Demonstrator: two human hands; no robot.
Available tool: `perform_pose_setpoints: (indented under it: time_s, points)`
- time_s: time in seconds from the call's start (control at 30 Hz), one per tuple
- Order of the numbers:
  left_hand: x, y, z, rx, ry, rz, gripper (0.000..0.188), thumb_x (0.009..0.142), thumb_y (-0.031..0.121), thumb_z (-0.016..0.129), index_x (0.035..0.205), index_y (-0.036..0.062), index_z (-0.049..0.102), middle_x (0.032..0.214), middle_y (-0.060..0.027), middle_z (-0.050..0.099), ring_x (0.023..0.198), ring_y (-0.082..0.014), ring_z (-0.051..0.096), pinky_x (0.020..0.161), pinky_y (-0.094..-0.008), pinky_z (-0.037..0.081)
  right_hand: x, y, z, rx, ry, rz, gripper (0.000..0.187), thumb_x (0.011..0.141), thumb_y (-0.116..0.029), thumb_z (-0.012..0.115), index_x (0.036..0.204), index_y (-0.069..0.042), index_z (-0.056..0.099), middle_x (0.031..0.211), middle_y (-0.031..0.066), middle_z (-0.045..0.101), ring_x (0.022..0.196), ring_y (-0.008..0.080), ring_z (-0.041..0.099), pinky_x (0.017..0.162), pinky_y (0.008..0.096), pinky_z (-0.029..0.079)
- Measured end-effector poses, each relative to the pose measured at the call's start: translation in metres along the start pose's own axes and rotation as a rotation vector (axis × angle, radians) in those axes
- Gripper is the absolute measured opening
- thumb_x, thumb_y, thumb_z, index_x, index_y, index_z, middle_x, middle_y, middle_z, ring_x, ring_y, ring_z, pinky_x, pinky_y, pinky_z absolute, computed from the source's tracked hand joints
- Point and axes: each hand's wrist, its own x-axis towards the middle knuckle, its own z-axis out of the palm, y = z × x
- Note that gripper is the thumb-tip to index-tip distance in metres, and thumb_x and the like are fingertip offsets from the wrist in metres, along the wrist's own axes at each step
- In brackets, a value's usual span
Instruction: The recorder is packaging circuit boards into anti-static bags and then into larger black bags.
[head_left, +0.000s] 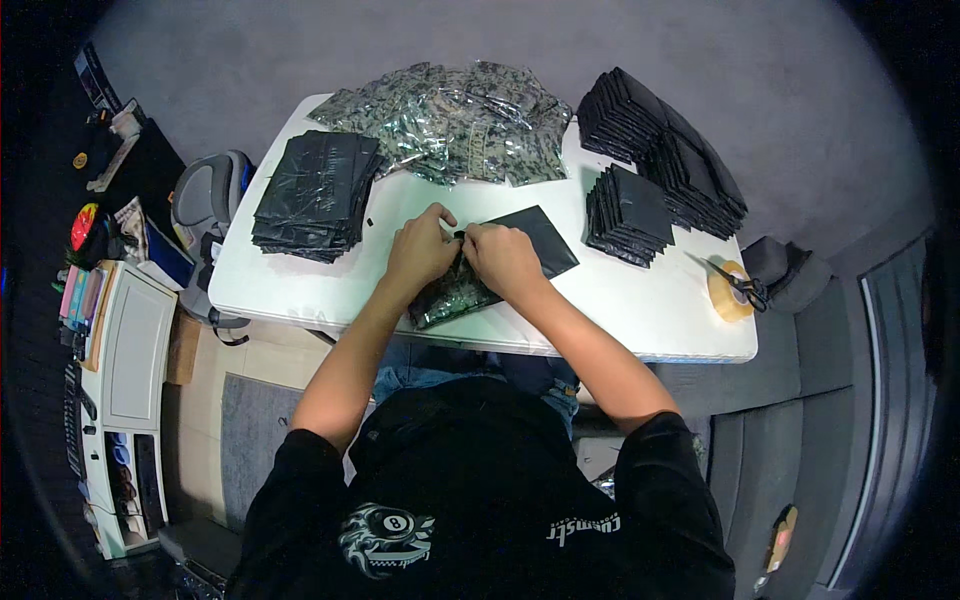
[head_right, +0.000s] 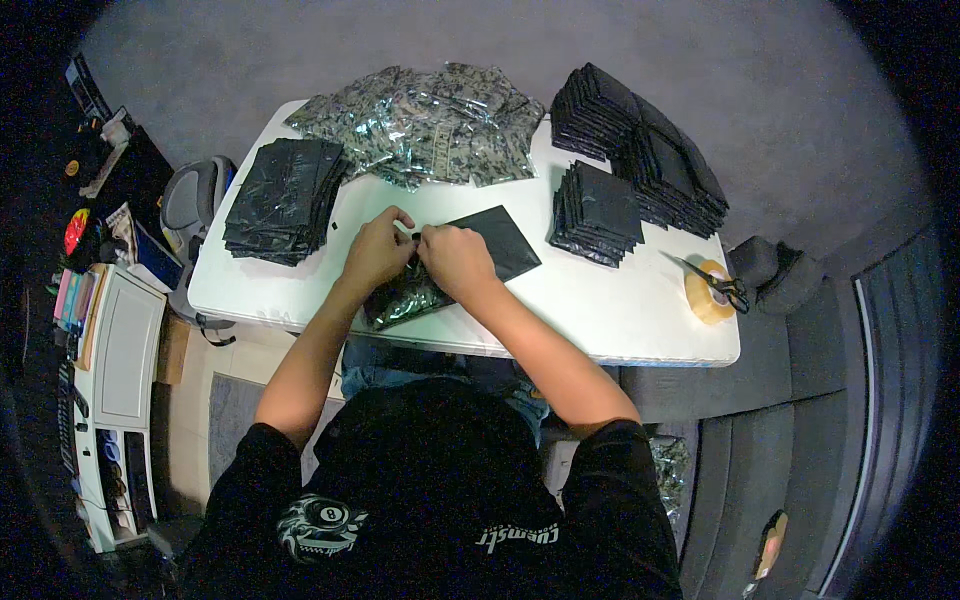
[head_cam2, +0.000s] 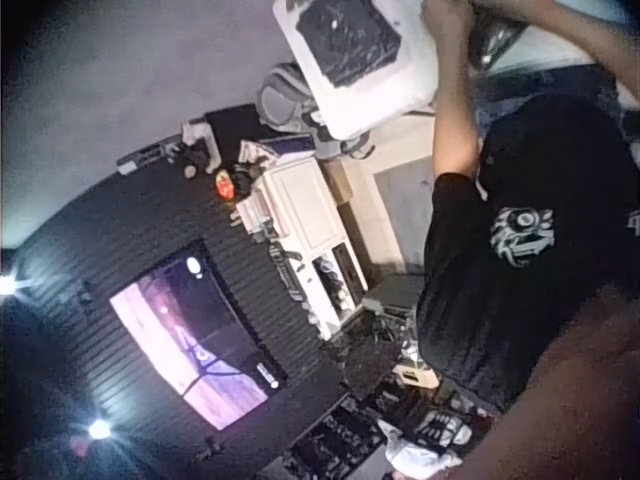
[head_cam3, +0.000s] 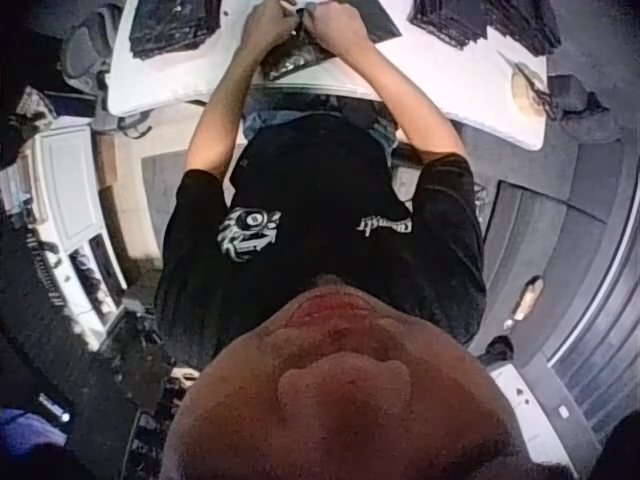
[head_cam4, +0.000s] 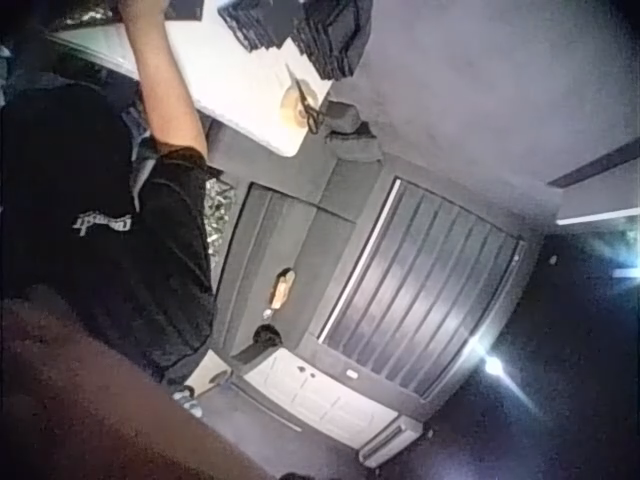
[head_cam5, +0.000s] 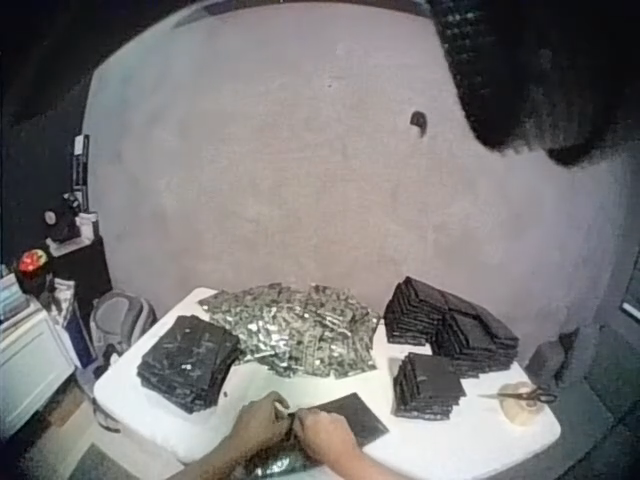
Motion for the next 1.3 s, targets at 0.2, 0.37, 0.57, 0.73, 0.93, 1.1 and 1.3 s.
perform_pose_setpoints:
  time_s: [0.2,0.37,0.57,0.73,0.93,1.1,1.3]
  points:
    - [0.0,-0.003,-0.006,-0.099,-0.004,-0.01,0.043,0.089,0.015,0.079,0.129,0.0052,0.065,0.096,-0.0171,0.079,0.094,-0.0353,0.077,0.088,-0.0427,0.059,-0.009,-0.012,-0.004,-0.058,-0.015,-0.018,0.021,0.1,-0.023,0.065,0.093,-0.003,0.066,0.087,0.0195,0.071,0.078,0.0431,0.073,0.073,0.0528,0.06]
    - [-0.046,-0.027,-0.026,0.118,0.189,0.222,0.053,0.088,0.021,0.083,0.136,0.0043,0.064,0.124,-0.0217,0.067,0.12,-0.0378,0.066,0.099,-0.0467,0.055,-0.025,-0.006,-0.012,-0.093,-0.071,-0.02,0.022,0.098,-0.024,0.064,0.094,-0.002,0.068,0.087,0.0195,0.073,0.077,0.0424,0.074,0.072,0.0525,0.061]
    - [-0.11,-0.007,-0.031,0.171,0.159,0.038,0.057,0.087,0.025,0.084,0.135,0.0014,0.063,0.116,-0.023,0.064,0.111,-0.0419,0.066,0.094,-0.0505,0.055,-0.028,0.001,-0.006,-0.091,-0.087,-0.055,0.021,0.097,-0.021,0.062,0.094,-0.002,0.071,0.083,0.0217,0.075,0.075,0.0425,0.075,0.071,0.0515,0.061]
    - [-0.109,0.006,-0.024,0.08,0.137,0.021,0.058,0.086,0.021,0.086,0.136,0.0018,0.063,0.111,-0.0248,0.069,0.103,-0.0401,0.071,0.088,-0.0479,0.058,-0.026,0.0,0.002,-0.098,-0.08,-0.041,0.02,0.098,-0.019,0.061,0.091,-0.003,0.07,0.079,0.0222,0.074,0.073,0.0427,0.075,0.069,0.0534,0.061]
    - [-0.086,-0.008,-0.003,-0.303,-0.048,-0.052,0.049,0.089,0.002,0.081,0.135,-0.0019,0.063,0.112,-0.0168,0.073,0.099,-0.0224,0.076,0.076,-0.033,0.062,-0.02,-0.009,-0.001,-0.113,-0.092,-0.017,0.019,0.097,-0.018,0.062,0.091,-0.002,0.069,0.078,0.023,0.074,0.072,0.0431,0.075,0.069,0.0526,0.062]
    - [-0.07,-0.026,0.021,-0.73,-0.083,-0.02,0.048,0.093,-0.005,0.075,0.138,-0.0044,0.059,0.121,-0.0172,0.073,0.099,-0.0269,0.077,0.084,-0.0358,0.066,-0.012,-0.012,-0.003,-0.098,-0.075,-0.019,0.021,0.096,-0.019,0.062,0.092,-0.001,0.072,0.079,0.0243,0.074,0.073,0.0429,0.076,0.07,0.0525,0.062]
    - [-0.069,-0.011,-0.003,-1.041,-0.204,-0.331,0.043,0.099,-0.002,0.071,0.139,-0.0085,0.056,0.126,-0.0223,0.071,0.108,-0.0271,0.076,0.09,-0.0361,0.067,-0.015,-0.008,-0.01,-0.051,-0.095,0.03,0.024,0.099,-0.022,0.06,0.089,-0.002,0.069,0.078,0.0245,0.072,0.076,0.046,0.073,0.073,0.0569,0.059]
